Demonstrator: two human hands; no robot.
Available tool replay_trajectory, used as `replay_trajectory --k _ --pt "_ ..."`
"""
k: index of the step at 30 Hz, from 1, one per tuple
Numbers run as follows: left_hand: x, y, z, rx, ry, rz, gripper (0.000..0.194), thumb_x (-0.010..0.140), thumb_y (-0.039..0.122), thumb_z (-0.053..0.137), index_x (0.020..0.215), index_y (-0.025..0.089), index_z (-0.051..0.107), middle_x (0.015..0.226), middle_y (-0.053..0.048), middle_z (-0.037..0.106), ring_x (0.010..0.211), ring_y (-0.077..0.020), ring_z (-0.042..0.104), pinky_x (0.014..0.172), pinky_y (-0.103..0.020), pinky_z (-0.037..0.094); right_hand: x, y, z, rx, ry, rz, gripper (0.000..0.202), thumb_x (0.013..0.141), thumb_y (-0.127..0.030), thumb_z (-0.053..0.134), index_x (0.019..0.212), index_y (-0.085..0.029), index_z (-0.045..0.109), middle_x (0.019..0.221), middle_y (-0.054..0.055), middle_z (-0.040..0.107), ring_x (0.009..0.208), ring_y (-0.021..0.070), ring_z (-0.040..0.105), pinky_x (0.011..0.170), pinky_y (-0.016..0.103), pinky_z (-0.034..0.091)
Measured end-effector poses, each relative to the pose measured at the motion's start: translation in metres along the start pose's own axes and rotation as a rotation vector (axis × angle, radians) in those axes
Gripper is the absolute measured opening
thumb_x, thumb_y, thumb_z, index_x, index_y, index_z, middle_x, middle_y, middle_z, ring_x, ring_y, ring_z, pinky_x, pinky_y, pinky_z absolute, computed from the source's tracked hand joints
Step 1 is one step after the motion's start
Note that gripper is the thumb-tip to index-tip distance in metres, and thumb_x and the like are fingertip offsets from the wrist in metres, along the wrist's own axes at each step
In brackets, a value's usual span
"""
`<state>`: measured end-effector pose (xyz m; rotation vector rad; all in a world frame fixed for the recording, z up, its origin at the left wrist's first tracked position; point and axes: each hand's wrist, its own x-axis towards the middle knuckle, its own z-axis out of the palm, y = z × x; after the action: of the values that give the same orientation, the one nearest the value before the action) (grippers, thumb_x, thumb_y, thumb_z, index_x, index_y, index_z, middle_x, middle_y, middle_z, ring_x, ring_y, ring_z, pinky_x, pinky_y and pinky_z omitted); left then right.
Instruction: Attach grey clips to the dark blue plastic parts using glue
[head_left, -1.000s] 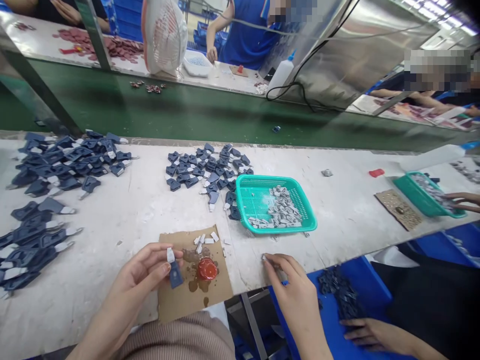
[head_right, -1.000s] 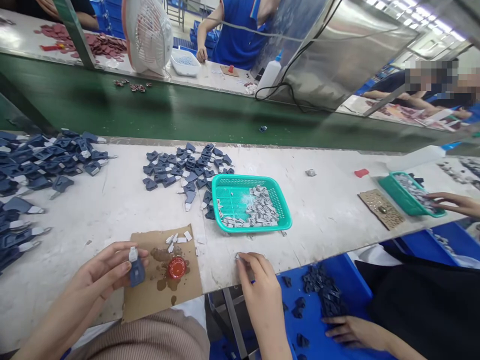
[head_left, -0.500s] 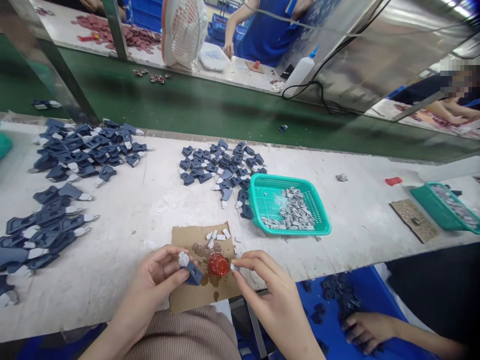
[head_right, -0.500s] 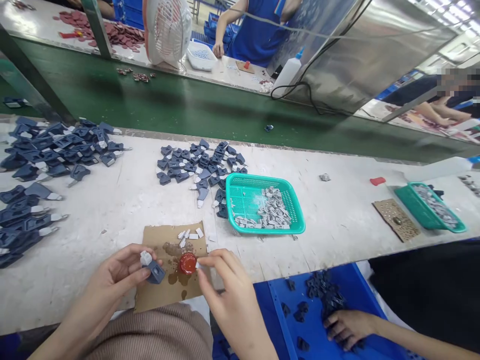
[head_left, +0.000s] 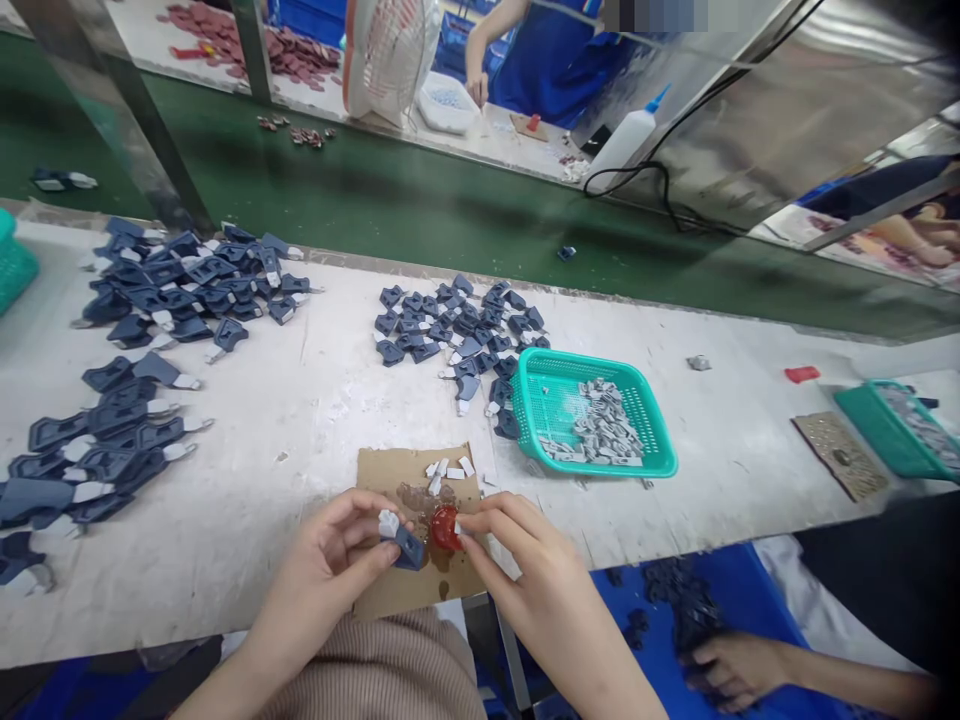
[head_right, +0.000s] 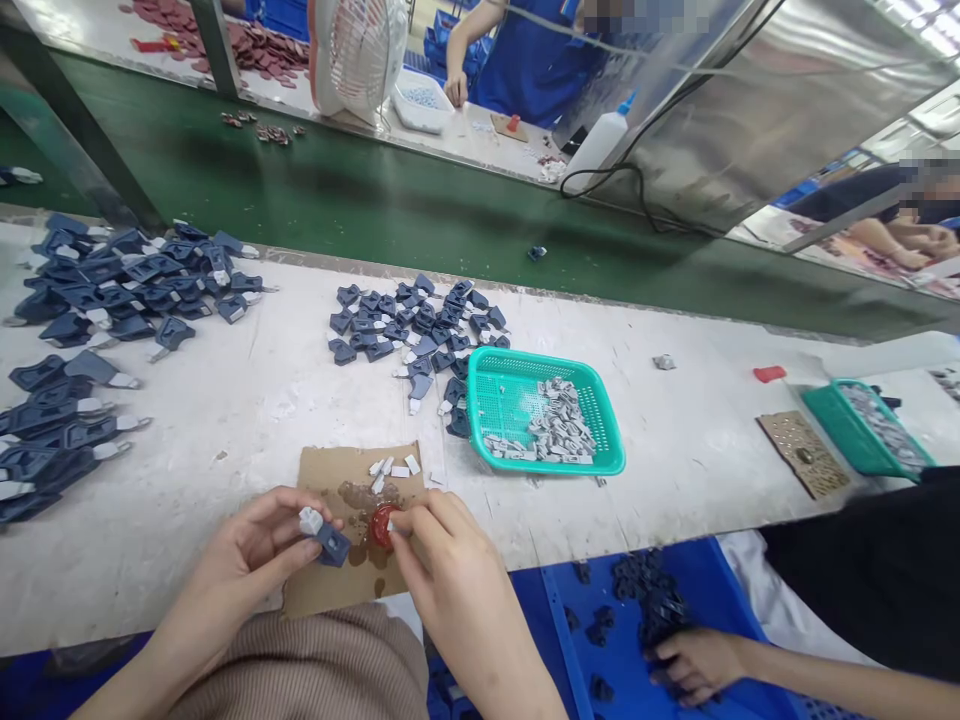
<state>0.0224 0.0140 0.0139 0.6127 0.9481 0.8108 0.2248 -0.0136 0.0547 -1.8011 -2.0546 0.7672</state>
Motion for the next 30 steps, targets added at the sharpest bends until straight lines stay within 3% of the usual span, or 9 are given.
replay_trajectory --k 9,19,25,30 --pt "0.004 -0.004 -0.003 0.013 -0.115 0.052 0.009 0.086 0.023 0.068 0.094 0.023 0.063 0.101 -0.004 0.071 0.1 -0.0203 0.067 0.09 -0.031 0.052 0.0 0.002 0.001 0.036 0.014 -0.02 0.013 0.097 -0.015 0.049 0.094 -0.021 0.061 0.094 0.005 0.06 0.09 0.0183 0.061 0.074 0.029 0.051" --pt "0.005 -0.007 0.01 -0.083 -0.074 0.151 0.01 0.081 0.019 0.073 0.086 0.021 0.065 0.092 -0.003 0.07 0.099 -0.0216 0.069 0.083 -0.028 0.057 0.005 -0.012 -0.013 0.349 0.158 0.045 0.01 0.088 -0.018 0.064 0.09 -0.026 0.07 0.092 0.002 0.066 0.088 0.0161 0.065 0.075 0.024 0.053" --pt "0.002 -0.004 0.016 -0.081 -0.079 0.19 0.009 0.081 0.017 0.073 0.085 0.023 0.067 0.093 -0.002 0.072 0.096 -0.0168 0.069 0.085 -0.025 0.056 0.012 -0.025 -0.012 0.46 0.126 0.028 0.009 0.086 -0.018 0.064 0.086 -0.023 0.071 0.092 0.005 0.069 0.089 0.0189 0.067 0.078 0.029 0.056" --pt "0.0 -0.004 0.017 -0.07 -0.052 0.194 0.008 0.081 0.019 0.074 0.085 0.023 0.068 0.093 -0.004 0.073 0.096 -0.0195 0.069 0.085 -0.028 0.057 0.013 -0.027 -0.01 0.465 0.108 0.031 0.009 0.086 -0.019 0.064 0.087 -0.024 0.072 0.093 0.005 0.07 0.089 0.0197 0.068 0.077 0.031 0.057"
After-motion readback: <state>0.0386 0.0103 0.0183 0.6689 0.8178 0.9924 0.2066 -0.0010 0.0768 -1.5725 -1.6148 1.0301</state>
